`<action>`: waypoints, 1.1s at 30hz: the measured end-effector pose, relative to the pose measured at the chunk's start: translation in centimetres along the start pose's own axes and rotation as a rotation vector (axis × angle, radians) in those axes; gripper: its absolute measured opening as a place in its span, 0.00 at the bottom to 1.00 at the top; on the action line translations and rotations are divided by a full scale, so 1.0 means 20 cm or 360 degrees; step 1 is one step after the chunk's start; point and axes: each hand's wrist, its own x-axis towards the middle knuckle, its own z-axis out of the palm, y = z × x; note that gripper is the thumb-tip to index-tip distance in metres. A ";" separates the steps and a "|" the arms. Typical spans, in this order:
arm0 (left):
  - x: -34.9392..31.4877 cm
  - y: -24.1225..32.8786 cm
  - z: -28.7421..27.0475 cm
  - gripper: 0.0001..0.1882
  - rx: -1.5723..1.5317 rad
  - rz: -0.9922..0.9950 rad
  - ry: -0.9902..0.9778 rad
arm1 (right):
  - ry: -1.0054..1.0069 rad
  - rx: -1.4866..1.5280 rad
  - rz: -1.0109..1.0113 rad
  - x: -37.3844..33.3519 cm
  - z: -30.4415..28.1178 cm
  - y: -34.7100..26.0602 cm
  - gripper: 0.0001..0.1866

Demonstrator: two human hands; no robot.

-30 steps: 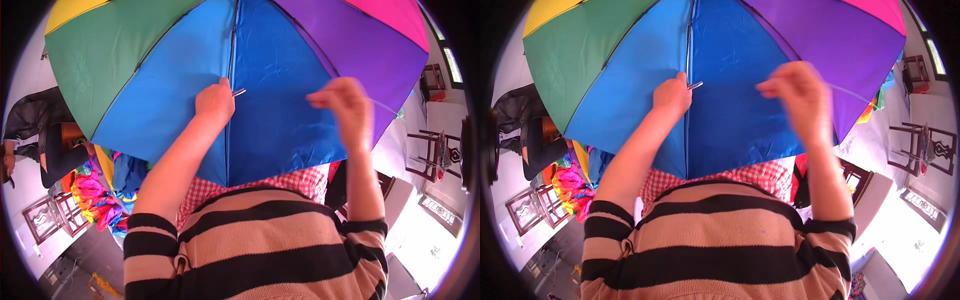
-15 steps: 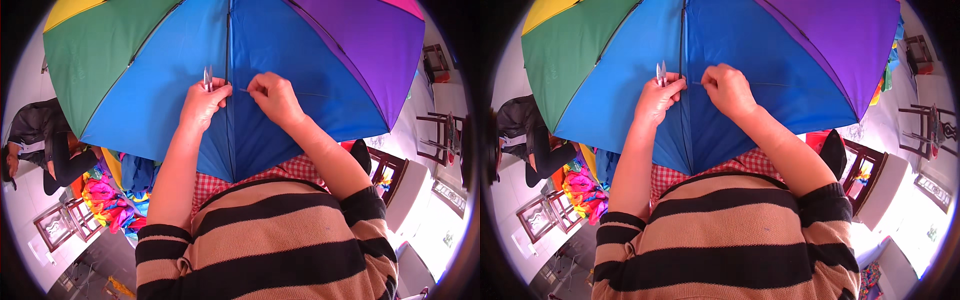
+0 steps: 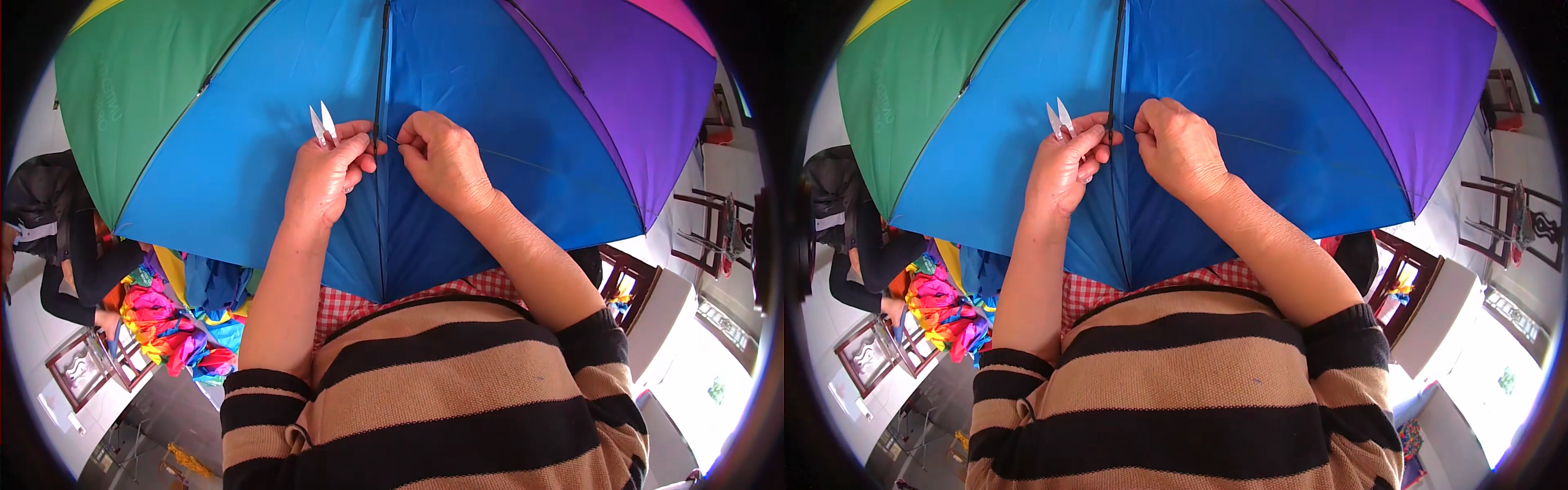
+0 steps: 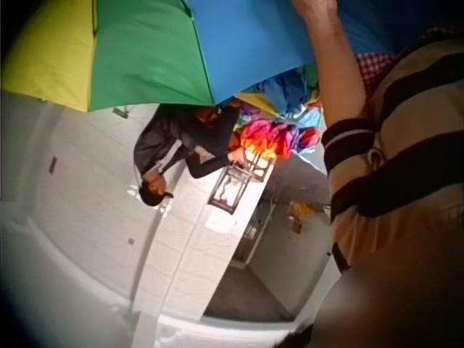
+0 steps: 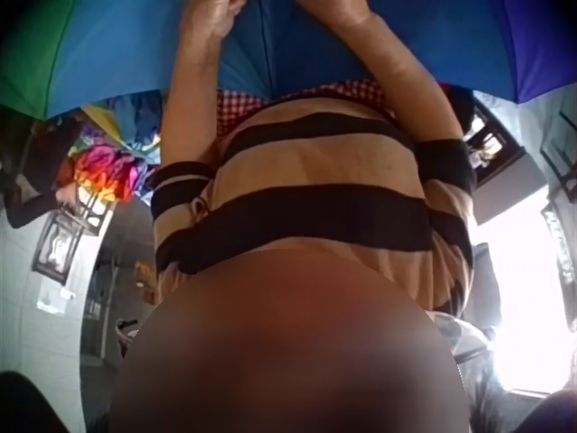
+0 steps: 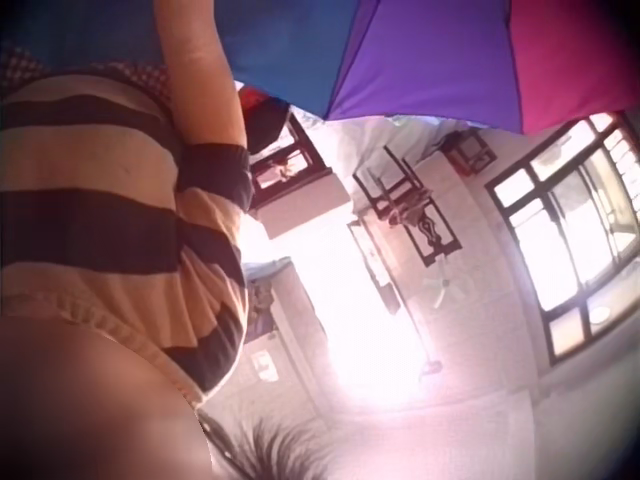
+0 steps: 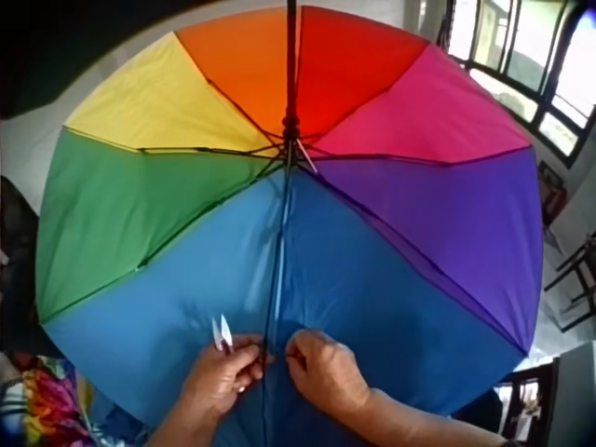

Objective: The recorder uses a needle and thread to sew components of a large, multi-colored umbrella.

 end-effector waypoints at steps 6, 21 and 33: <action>0.01 -0.02 0.02 0.13 0.0073 0.0011 0.0035 | 0.0037 -0.0280 -0.0349 0.04 -0.01 -0.02 0.05; 0.01 -0.05 0.00 0.11 -0.0030 0.0110 0.0043 | -0.0045 0.0345 -0.0013 0.02 -0.04 0.07 0.08; 0.00 -0.04 0.03 0.08 0.0069 0.0092 0.0022 | 0.0065 0.0222 -0.0139 0.05 -0.02 0.00 0.08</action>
